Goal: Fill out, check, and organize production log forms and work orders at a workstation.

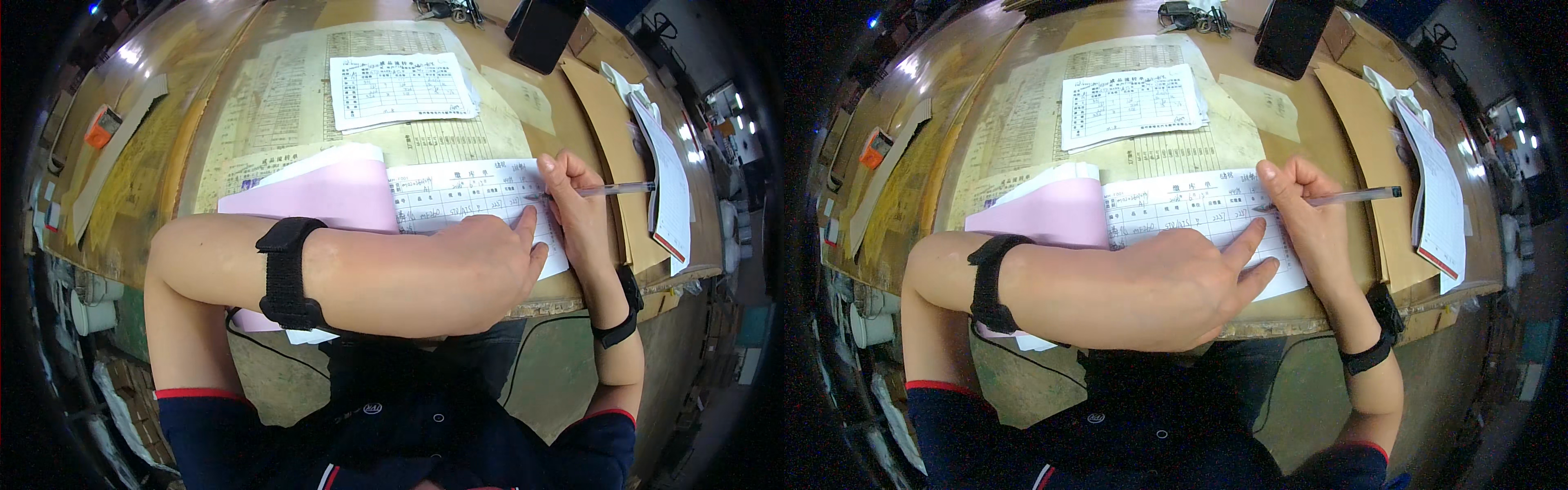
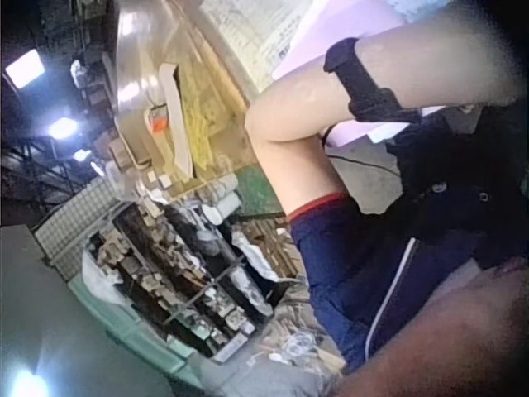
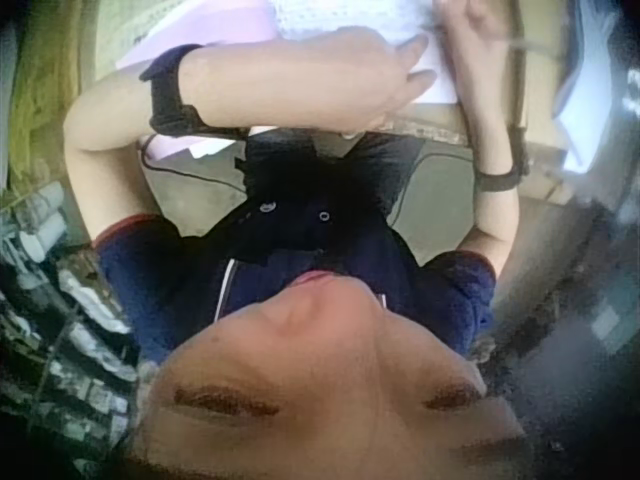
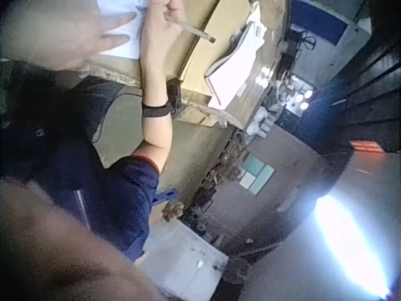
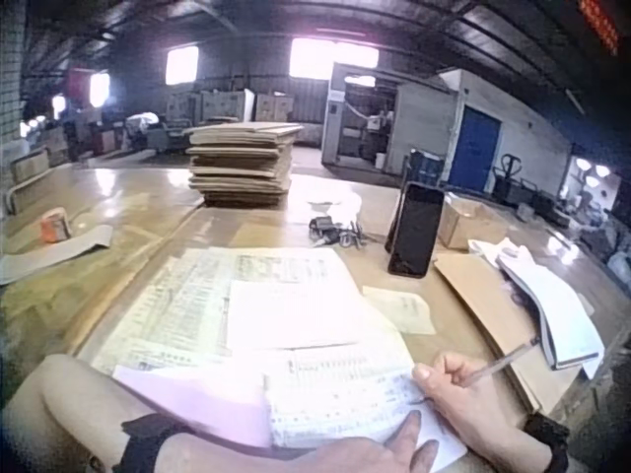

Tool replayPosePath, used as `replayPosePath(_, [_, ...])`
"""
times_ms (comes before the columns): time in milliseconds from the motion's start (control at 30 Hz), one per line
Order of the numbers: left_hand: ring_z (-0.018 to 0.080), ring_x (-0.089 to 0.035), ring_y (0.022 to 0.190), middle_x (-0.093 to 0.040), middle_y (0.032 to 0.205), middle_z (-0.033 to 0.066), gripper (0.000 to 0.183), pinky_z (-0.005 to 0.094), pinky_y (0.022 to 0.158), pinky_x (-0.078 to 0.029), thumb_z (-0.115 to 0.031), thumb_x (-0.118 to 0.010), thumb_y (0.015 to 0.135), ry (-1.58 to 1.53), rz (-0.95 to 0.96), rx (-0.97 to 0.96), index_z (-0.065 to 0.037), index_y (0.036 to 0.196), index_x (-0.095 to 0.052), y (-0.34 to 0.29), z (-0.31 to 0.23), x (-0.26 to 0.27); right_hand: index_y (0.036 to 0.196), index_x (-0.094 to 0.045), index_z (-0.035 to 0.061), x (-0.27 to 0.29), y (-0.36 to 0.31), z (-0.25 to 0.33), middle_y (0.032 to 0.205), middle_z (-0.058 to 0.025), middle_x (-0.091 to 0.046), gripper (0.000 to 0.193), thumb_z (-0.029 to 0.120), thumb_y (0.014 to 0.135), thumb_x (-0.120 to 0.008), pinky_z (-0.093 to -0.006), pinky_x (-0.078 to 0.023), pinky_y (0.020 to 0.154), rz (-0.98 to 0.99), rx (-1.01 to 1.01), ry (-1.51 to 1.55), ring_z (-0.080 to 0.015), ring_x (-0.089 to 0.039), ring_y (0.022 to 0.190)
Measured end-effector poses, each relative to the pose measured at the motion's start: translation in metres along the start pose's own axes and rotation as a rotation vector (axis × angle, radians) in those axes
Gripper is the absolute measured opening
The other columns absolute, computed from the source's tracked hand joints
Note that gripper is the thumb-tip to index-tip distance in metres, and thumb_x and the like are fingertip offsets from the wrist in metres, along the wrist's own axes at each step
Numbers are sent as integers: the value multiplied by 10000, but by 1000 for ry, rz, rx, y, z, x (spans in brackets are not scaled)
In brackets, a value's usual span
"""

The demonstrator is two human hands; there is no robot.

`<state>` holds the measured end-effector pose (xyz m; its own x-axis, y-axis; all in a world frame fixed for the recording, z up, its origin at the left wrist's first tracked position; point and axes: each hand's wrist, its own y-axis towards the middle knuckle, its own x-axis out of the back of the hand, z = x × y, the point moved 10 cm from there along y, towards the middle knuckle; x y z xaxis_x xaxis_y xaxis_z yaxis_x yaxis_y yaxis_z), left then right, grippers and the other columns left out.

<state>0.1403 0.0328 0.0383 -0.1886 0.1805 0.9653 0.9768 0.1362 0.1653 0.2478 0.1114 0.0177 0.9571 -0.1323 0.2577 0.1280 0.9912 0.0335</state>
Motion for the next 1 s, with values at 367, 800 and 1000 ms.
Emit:
replayPosePath(367, [358,-648,554,-407,1248,497,648,402,517,-540,-182,-606,767,4,4,-2,144,1305,-452,2,-1,1,628,-455,134,2,-5,5,601,111,-393,393,270,922,-677,-199,-208,464,-60,18,22,7,-295,549])
replayPosePath(800, [330,-646,565,-419,1309,412,656,388,504,-531,-187,-660,753,-61,14,25,85,1317,-463,3,2,5,606,-416,117,5,-2,5,591,99,-396,420,214,917,-680,-208,-222,465,-48,88,-2,0,-302,550])
replayPosePath(1000, [332,-645,577,-426,1305,388,670,388,524,-538,-196,-678,748,-79,2,23,82,1316,-456,2,2,6,606,-401,121,4,-2,6,590,99,-390,421,199,923,-667,-209,-222,464,-41,116,-9,-2,-297,550])
